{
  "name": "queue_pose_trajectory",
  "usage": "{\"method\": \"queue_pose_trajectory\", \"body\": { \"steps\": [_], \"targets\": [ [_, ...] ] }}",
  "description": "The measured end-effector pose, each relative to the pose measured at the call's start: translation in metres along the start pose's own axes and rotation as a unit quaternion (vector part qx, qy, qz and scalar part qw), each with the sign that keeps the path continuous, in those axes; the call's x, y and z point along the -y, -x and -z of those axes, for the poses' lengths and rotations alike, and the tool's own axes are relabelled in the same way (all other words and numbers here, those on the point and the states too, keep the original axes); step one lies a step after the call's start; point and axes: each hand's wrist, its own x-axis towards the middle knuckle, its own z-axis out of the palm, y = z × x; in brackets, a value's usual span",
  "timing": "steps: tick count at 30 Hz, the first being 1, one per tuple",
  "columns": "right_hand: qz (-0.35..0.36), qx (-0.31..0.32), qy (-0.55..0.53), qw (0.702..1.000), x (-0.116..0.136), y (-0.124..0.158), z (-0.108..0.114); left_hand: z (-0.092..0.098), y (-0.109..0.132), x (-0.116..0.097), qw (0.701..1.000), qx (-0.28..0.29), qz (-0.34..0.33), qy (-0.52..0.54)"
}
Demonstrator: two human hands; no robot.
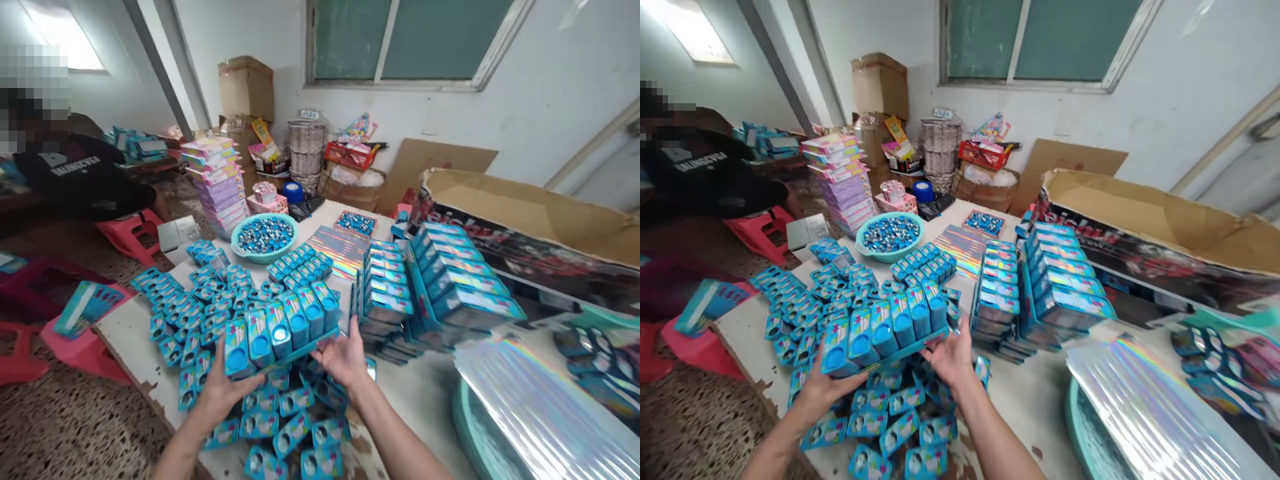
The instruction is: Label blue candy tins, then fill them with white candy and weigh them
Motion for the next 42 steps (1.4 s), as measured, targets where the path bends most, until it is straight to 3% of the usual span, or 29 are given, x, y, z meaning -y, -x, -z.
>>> {"method": "queue_pose_trajectory", "body": {
  "steps": [3,5,8,12,14,17,21,23,25,27,30,31,33,36,39,42],
  "targets": [
    [-0.042,0.008,0.019,0.999,0.003,0.077,0.037,0.005,0.041,-0.018,0.991,0.131,0.003,-0.018],
    [-0.041,-0.04,0.021,0.998,0.0,0.129,0.061,-0.013,0.065,-0.029,0.972,0.23,-0.016,-0.034],
    [0.011,-0.136,0.01,0.991,-0.015,0.2,0.099,-0.069,0.102,-0.029,0.944,0.328,-0.019,-0.022],
    [0.101,-0.263,0.035,0.959,-0.045,0.263,0.16,-0.163,0.148,0.0,0.929,0.359,0.068,0.066],
    [0.13,-0.321,0.055,0.936,-0.061,0.274,0.189,-0.205,0.159,0.016,0.933,0.327,0.103,0.112],
    [0.155,-0.363,0.058,0.917,-0.078,0.271,0.215,-0.253,0.16,0.034,0.934,0.298,0.125,0.153],
    [0.158,-0.395,0.051,0.903,-0.082,0.246,0.227,-0.296,0.145,0.04,0.936,0.269,0.168,0.156],
    [0.172,-0.429,0.152,0.874,-0.076,0.237,0.233,-0.309,0.137,0.04,0.938,0.259,0.177,0.15],
    [0.191,-0.463,0.279,0.819,-0.07,0.235,0.242,-0.309,0.134,0.04,0.94,0.258,0.172,0.145],
    [0.201,-0.492,0.343,0.774,-0.069,0.243,0.252,-0.295,0.144,0.044,0.951,0.254,0.141,0.107],
    [0.183,-0.514,0.349,0.762,-0.081,0.271,0.261,-0.249,0.178,0.059,0.962,0.261,0.046,-0.065],
    [0.167,-0.513,0.354,0.764,-0.089,0.28,0.261,-0.232,0.192,0.066,0.947,0.286,0.009,-0.145],
    [0.144,-0.492,0.371,0.774,-0.103,0.294,0.261,-0.203,0.216,0.079,0.872,0.392,-0.058,-0.288],
    [0.169,-0.419,0.436,0.779,-0.11,0.297,0.259,-0.183,0.232,0.087,0.769,0.467,-0.108,-0.422],
    [0.181,-0.37,0.492,0.767,-0.099,0.28,0.259,-0.183,0.226,0.083,0.725,0.518,-0.075,-0.448],
    [0.154,-0.391,0.501,0.756,-0.088,0.263,0.257,-0.184,0.214,0.078,0.702,0.571,-0.03,-0.425]
  ]
}}
